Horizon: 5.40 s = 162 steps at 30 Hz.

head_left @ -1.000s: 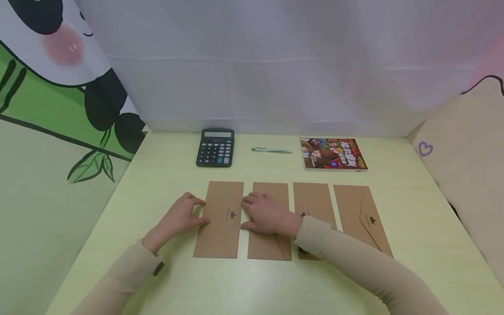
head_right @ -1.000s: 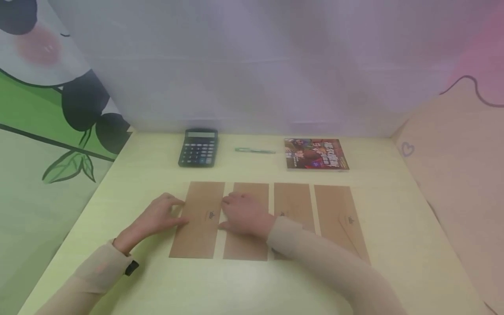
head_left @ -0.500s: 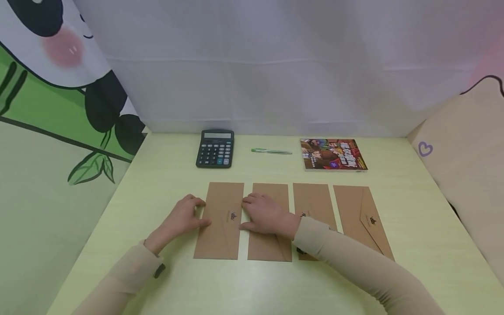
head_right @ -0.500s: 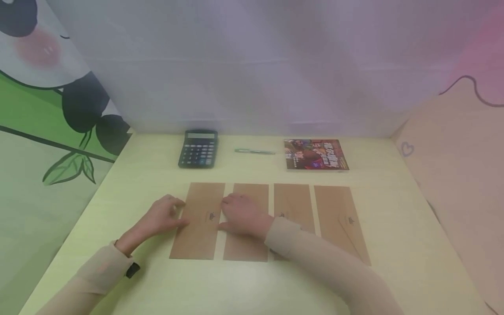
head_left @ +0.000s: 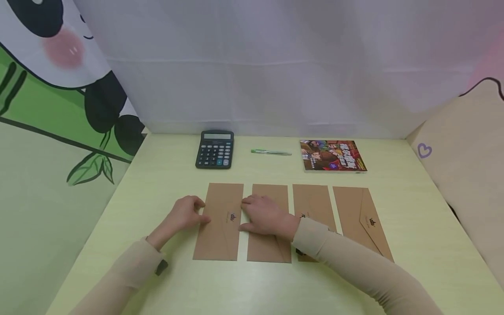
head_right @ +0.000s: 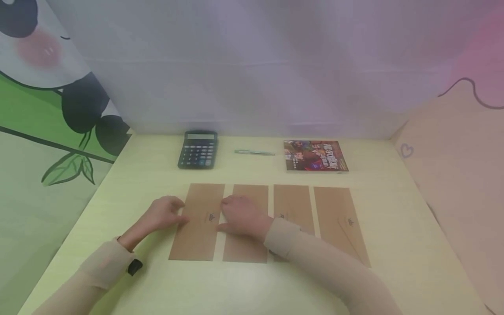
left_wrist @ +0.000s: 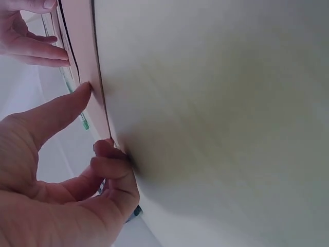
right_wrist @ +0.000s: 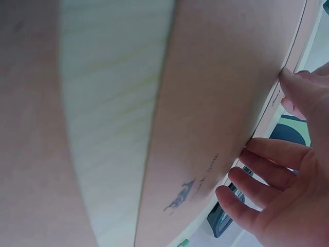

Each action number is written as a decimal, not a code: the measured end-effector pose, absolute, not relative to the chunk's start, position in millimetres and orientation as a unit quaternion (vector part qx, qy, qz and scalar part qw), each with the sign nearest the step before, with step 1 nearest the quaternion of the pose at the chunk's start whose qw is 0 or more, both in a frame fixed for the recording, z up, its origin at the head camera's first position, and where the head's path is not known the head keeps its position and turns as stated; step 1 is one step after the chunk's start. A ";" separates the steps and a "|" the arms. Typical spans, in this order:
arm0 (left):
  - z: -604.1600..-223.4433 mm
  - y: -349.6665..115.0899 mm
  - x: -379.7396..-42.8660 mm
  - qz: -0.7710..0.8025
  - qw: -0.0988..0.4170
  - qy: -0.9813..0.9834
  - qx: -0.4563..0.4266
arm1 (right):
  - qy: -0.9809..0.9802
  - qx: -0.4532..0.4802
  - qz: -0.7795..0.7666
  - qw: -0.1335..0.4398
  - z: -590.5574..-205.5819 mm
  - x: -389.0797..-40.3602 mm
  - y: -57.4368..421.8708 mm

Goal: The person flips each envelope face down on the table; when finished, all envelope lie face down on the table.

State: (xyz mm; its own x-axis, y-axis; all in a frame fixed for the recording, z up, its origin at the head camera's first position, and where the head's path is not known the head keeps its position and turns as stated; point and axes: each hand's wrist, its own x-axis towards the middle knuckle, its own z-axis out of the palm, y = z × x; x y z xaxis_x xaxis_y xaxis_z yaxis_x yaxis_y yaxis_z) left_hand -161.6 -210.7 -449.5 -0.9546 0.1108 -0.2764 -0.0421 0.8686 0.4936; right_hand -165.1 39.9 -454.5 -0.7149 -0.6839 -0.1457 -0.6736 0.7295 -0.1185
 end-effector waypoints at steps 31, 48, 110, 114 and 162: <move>-438.0 -201.4 -162.3 0.267 0.181 0.945 -0.055 | 0.923 -0.374 -0.041 0.082 -453.6 -166.8 39.8; -431.8 -208.7 -167.2 0.316 0.201 0.925 -0.073 | 0.922 -0.374 -0.057 0.080 -452.8 -166.1 39.6; -422.6 -198.0 -144.0 0.688 0.260 0.678 -0.009 | 0.858 -0.280 -0.376 0.209 -433.6 -153.4 29.5; -426.1 -192.8 -141.9 0.697 0.289 0.657 -0.003 | 0.848 -0.269 -0.400 0.219 -430.8 -151.0 29.1; -445.8 -189.5 -137.2 0.522 0.208 0.827 -0.024 | 0.731 -0.215 -0.625 0.170 -418.4 -150.0 35.1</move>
